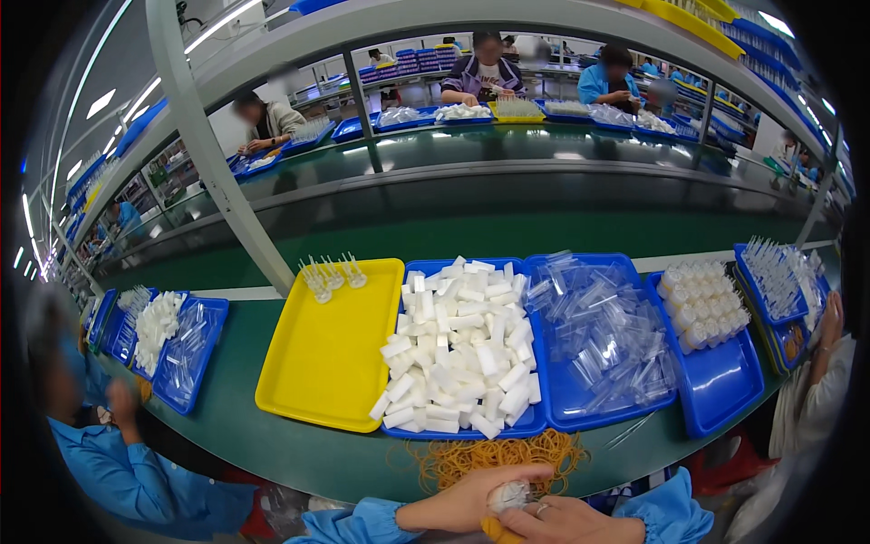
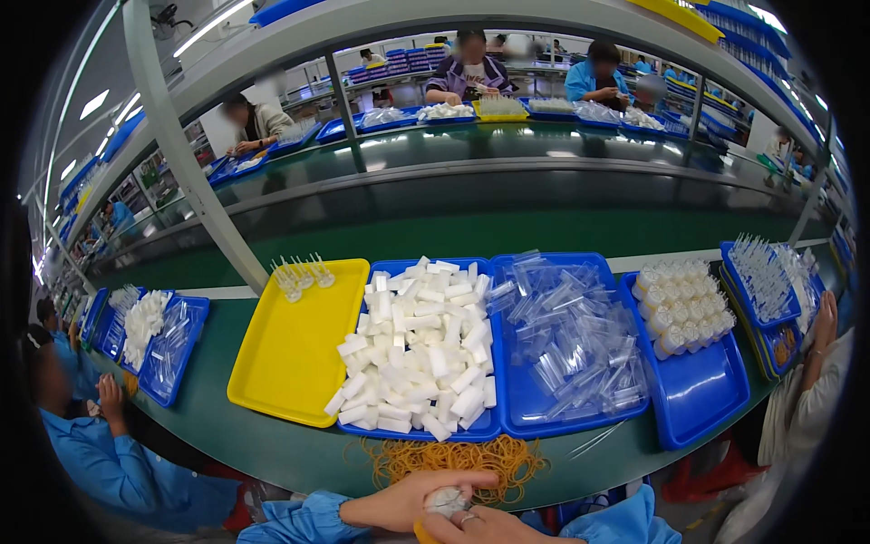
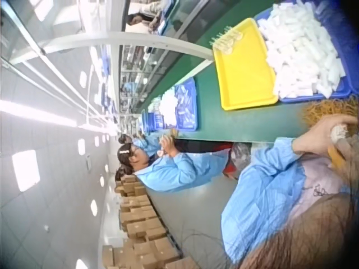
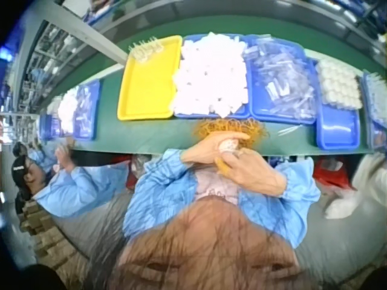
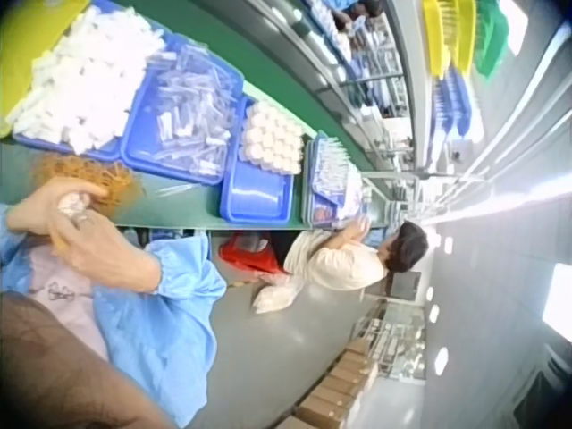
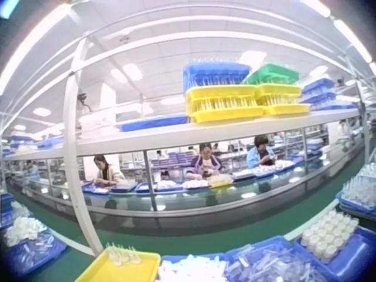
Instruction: The person assembles small white plastic components by inserting them into a base and securing them with rubber bands. They use a yellow-handled tool to manipulate the parts and place the finished assemblies into a yellow tray. The process is repeated multiple times with consistent hand movements.
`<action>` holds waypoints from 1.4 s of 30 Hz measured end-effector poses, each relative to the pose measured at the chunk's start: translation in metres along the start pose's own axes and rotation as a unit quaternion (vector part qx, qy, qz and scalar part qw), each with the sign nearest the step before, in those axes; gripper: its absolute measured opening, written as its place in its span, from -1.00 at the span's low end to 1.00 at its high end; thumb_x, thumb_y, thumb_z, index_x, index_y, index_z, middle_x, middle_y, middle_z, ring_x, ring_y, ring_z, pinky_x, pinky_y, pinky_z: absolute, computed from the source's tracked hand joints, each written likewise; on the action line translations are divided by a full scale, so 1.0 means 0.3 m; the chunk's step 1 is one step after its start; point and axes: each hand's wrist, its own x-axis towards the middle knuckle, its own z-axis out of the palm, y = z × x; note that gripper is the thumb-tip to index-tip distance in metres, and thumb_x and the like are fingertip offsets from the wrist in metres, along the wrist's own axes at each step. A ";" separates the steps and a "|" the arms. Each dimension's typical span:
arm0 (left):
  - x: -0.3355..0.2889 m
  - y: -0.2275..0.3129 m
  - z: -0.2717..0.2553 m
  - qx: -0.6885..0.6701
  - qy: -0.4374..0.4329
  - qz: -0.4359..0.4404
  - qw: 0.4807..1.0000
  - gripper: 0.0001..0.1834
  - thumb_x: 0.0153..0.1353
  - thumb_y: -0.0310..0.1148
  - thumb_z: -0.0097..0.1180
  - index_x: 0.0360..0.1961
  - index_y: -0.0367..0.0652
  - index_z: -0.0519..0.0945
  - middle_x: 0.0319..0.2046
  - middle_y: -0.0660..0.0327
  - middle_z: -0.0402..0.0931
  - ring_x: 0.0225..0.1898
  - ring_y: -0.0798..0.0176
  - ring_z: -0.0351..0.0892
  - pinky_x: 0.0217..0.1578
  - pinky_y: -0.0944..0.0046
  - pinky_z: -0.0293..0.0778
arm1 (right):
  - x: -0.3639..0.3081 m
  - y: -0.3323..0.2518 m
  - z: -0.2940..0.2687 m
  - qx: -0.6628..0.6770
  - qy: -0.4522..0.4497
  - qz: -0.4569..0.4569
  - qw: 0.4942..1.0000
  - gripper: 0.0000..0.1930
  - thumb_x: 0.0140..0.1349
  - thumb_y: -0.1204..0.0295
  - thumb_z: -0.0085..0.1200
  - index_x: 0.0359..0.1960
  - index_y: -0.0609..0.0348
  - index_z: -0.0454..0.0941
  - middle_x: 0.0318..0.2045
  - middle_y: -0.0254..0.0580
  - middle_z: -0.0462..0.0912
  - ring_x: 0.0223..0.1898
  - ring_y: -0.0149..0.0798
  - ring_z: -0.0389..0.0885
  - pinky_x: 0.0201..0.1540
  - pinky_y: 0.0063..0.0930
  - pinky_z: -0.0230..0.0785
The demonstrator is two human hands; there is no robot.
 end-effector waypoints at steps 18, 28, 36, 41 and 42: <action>-0.032 0.017 0.061 -0.317 0.142 0.284 0.894 -0.35 -0.07 -0.50 0.27 0.11 -0.14 0.32 -0.05 -0.01 0.28 -0.30 0.14 0.50 -0.31 0.22 0.48 | -0.098 0.033 0.108 0.803 0.271 0.143 0.511 -0.72 0.11 0.26 0.16 -0.54 0.27 0.57 -0.54 -0.17 0.59 -0.48 -0.16 0.55 0.01 -0.13 0.35; -0.072 0.090 0.044 0.322 0.335 0.143 0.874 -0.32 -0.01 -0.49 0.21 0.18 -0.16 0.23 0.02 -0.08 0.25 -0.16 -0.01 0.47 -0.23 0.13 0.47 | -0.066 0.064 0.186 0.704 0.166 0.285 0.629 -0.50 0.16 0.70 -0.02 0.18 0.18 0.30 -0.11 -0.04 0.46 -0.26 -0.26 0.53 -0.19 -0.44 0.48; -0.076 0.044 0.035 0.423 0.221 -0.037 0.878 -0.16 -0.04 -0.45 0.28 0.26 -0.16 0.09 0.04 -0.02 0.27 -0.05 0.06 0.44 -0.19 0.16 0.46 | -0.002 0.018 0.190 0.138 0.194 0.269 0.933 -0.69 0.01 0.38 0.23 -0.20 0.21 0.53 -0.18 -0.05 0.54 -0.18 -0.03 0.56 -0.17 -0.35 0.44; -0.084 0.028 0.042 0.410 0.189 0.036 0.892 -0.10 -0.02 -0.33 0.20 0.32 -0.19 -0.01 0.10 -0.11 0.22 0.01 -0.17 0.39 -0.12 0.07 0.44 | -0.014 0.025 0.152 0.173 0.117 0.264 0.942 -0.65 -0.08 0.35 0.28 -0.23 0.20 0.52 -0.24 -0.06 0.53 -0.25 -0.03 0.56 -0.24 -0.34 0.43; -0.082 0.041 0.045 0.386 0.191 0.046 0.901 -0.10 -0.01 -0.33 0.20 0.32 -0.20 -0.01 0.10 -0.11 0.23 0.01 -0.16 0.39 -0.11 0.07 0.43 | -0.019 0.031 0.143 0.185 0.124 0.250 0.942 -0.64 -0.09 0.33 0.29 -0.24 0.19 0.52 -0.25 -0.06 0.53 -0.27 -0.03 0.56 -0.25 -0.35 0.43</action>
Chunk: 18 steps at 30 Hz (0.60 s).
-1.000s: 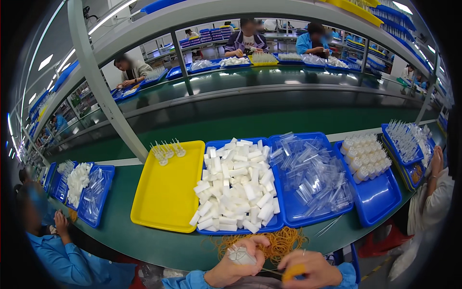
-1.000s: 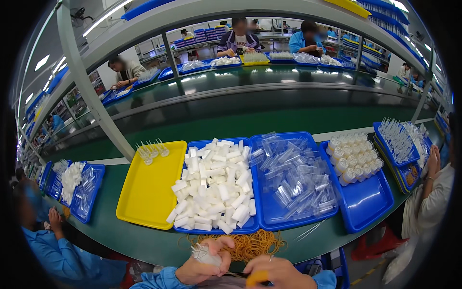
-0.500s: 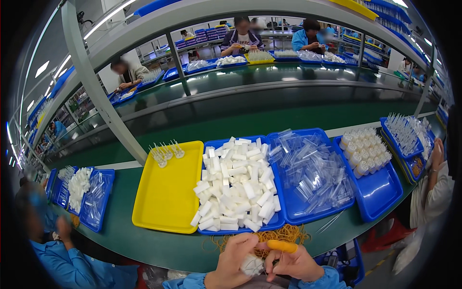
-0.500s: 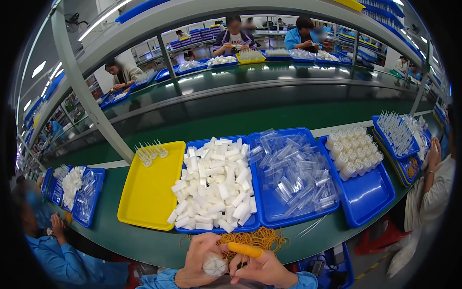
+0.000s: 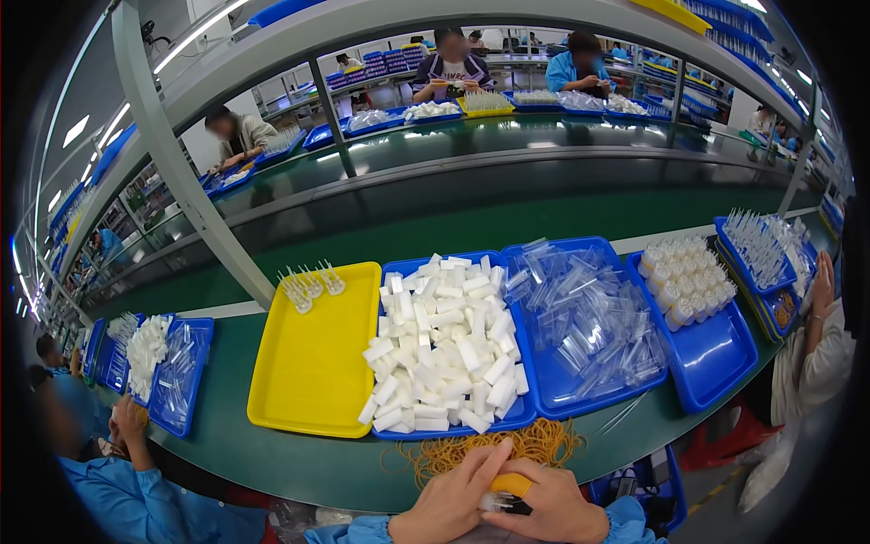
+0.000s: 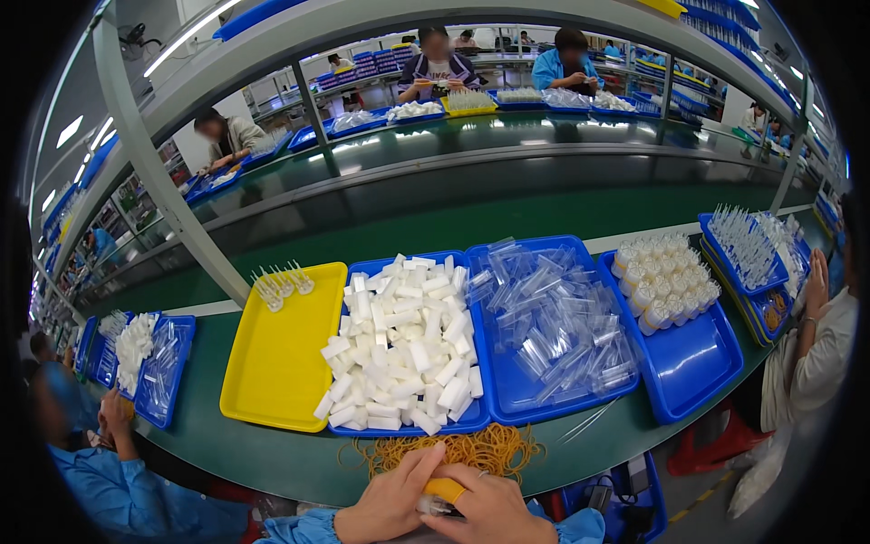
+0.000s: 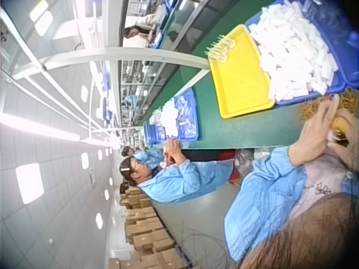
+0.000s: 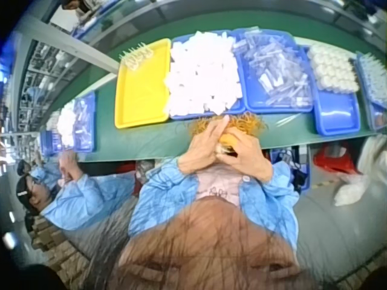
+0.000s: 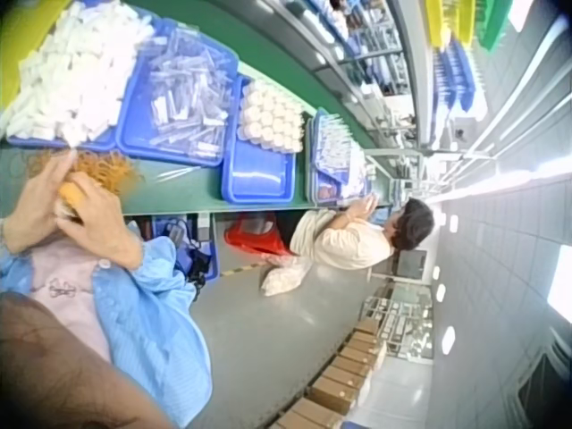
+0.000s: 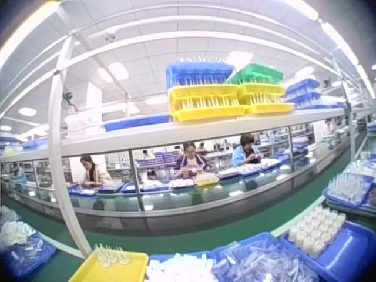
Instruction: The person assembles small white plastic components by inserting them into a base and securing them with rubber bands. They use a yellow-handled tool to manipulate the parts and place the finished assemblies into a yellow tray. The process is repeated multiple times with consistent hand movements.
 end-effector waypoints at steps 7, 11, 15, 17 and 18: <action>0.007 0.065 -0.019 -0.073 0.002 0.003 0.997 -0.12 0.00 -0.25 0.22 0.28 -0.27 0.03 0.03 -0.09 0.32 0.02 -0.15 0.40 -0.05 0.07 0.40 | -0.014 0.010 -0.035 0.182 -0.021 -0.006 0.983 -0.52 -0.12 0.16 0.36 -0.23 0.20 0.51 -0.25 -0.07 0.49 -0.21 -0.08 0.50 -0.17 -0.34 0.36; 0.010 0.059 -0.008 -0.054 -0.002 -0.007 0.999 -0.15 0.01 -0.25 0.21 0.27 -0.29 0.06 0.03 -0.09 0.35 0.02 -0.14 0.41 -0.05 0.08 0.40 | -0.014 0.024 -0.042 0.209 -0.030 -0.010 0.977 -0.47 -0.13 0.14 0.37 -0.19 0.21 0.49 -0.20 -0.06 0.46 -0.17 -0.06 0.47 -0.13 -0.31 0.33; 0.011 0.045 0.011 -0.043 0.022 0.024 0.999 -0.14 0.02 -0.25 0.20 0.29 -0.26 0.04 0.06 -0.09 0.33 0.03 -0.13 0.41 -0.04 0.08 0.40 | -0.024 0.024 -0.030 0.151 -0.040 0.023 0.987 -0.45 -0.11 0.18 0.36 -0.12 0.22 0.44 -0.17 -0.01 0.43 -0.15 0.00 0.46 -0.11 -0.27 0.33; 0.025 0.028 0.026 -0.044 0.031 0.048 0.997 -0.11 0.02 -0.24 0.20 0.31 -0.23 0.01 0.09 -0.10 0.31 0.04 -0.12 0.41 -0.03 0.08 0.39 | -0.032 0.011 0.002 0.068 -0.022 0.065 0.995 -0.44 -0.10 0.22 0.35 -0.10 0.22 0.43 -0.17 0.01 0.43 -0.16 0.03 0.46 -0.10 -0.27 0.34; 0.023 0.024 0.026 -0.086 0.011 0.001 0.996 -0.08 0.00 -0.23 0.22 0.32 -0.21 0.00 0.11 -0.10 0.29 0.06 -0.11 0.39 0.00 0.08 0.37 | -0.032 0.007 0.013 0.028 -0.014 0.085 0.996 -0.44 -0.10 0.23 0.34 -0.08 0.22 0.42 -0.17 0.02 0.42 -0.16 0.05 0.46 -0.10 -0.28 0.35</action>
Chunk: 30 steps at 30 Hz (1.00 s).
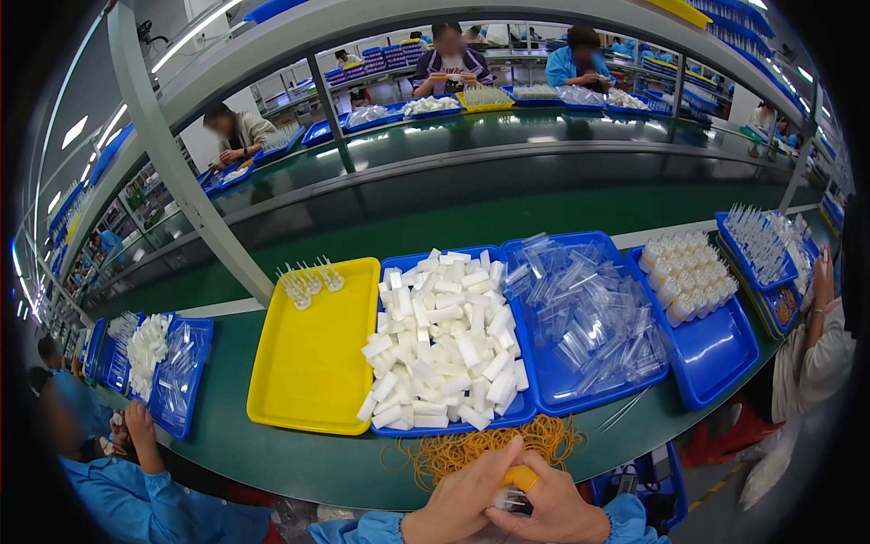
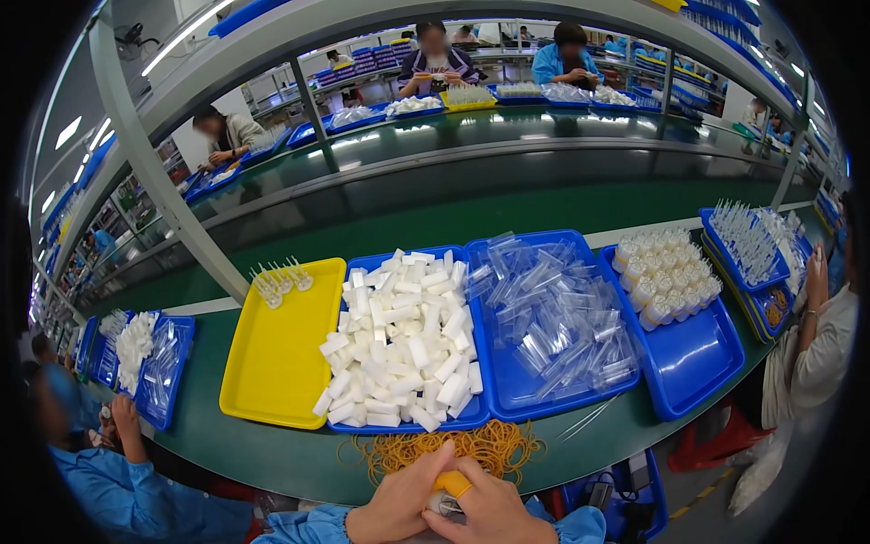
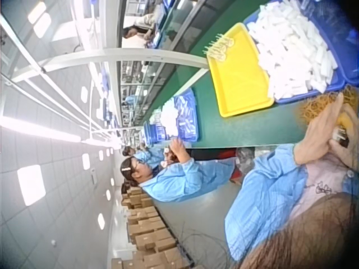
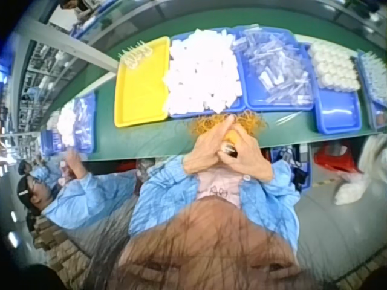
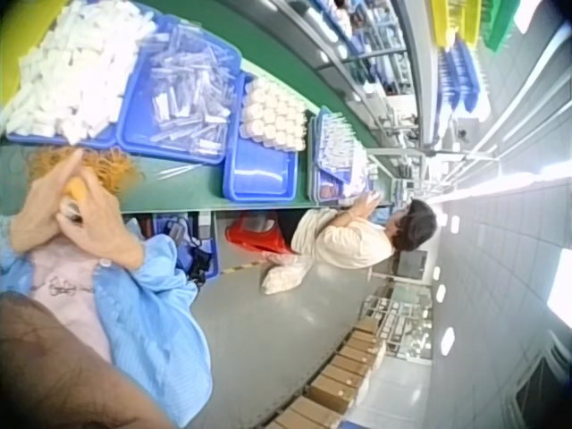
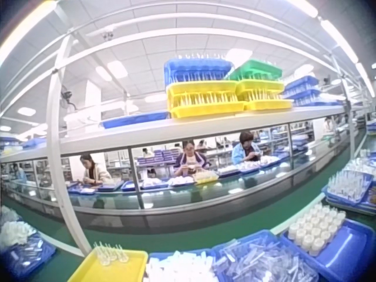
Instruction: The person assembles small white plastic components by inserting them into a base and securing them with rubber bands. They use a yellow-handled tool to manipulate the parts and place the finished assemblies into a yellow tray. The process is repeated multiple times with consistent hand movements.
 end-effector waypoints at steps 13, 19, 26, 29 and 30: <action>-0.004 -0.086 -0.086 -0.636 0.102 -0.125 0.755 -0.25 0.20 -0.21 0.08 0.31 -0.19 0.00 -0.02 -0.02 0.33 0.04 0.04 0.39 0.05 0.12 0.37 | -0.118 0.264 -0.285 -0.210 0.199 0.068 0.955 -0.66 -0.03 0.44 0.20 -0.16 0.22 0.54 -0.22 -0.05 0.52 -0.22 0.00 0.49 -0.14 -0.25 0.34; -0.014 -0.080 -0.055 -0.585 0.153 -0.191 0.773 -0.18 0.15 -0.02 0.11 0.29 -0.23 0.06 -0.21 0.11 0.40 -0.24 0.13 0.49 -0.43 0.23 0.48 | -0.184 0.439 -0.267 -0.361 0.136 0.149 0.910 -0.48 0.12 0.27 0.06 0.12 0.19 0.37 0.21 -0.05 0.25 0.25 0.03 0.15 0.31 -0.08 -0.08; -0.006 -0.098 -0.033 -0.549 0.174 -0.194 0.794 -0.17 0.16 0.02 0.10 0.30 -0.20 0.06 -0.25 0.16 0.39 -0.29 0.18 0.49 -0.46 0.25 0.47 | -0.311 0.390 -0.258 -0.346 0.084 0.151 0.922 -0.45 0.02 0.29 0.16 0.06 0.28 0.40 0.12 -0.02 0.30 0.19 0.00 0.24 0.21 -0.19 0.15; -0.014 -0.079 -0.035 -0.535 0.165 -0.203 0.803 -0.14 0.14 0.04 0.12 0.30 -0.21 0.06 -0.26 0.16 0.39 -0.30 0.19 0.49 -0.45 0.26 0.47 | -0.337 0.373 -0.230 -0.374 0.088 0.130 0.914 -0.51 -0.03 0.37 0.20 -0.02 0.29 0.46 0.01 -0.05 0.37 0.10 -0.04 0.34 0.07 -0.29 0.32; -0.012 -0.076 -0.034 -0.531 0.165 -0.206 0.805 -0.13 0.12 0.06 0.13 0.29 -0.21 0.06 -0.27 0.16 0.39 -0.30 0.19 0.49 -0.45 0.26 0.48 | -0.349 0.386 -0.227 -0.394 0.095 0.111 0.908 -0.53 -0.05 0.40 0.21 -0.05 0.29 0.48 -0.03 -0.08 0.41 0.05 -0.06 0.39 0.01 -0.32 0.38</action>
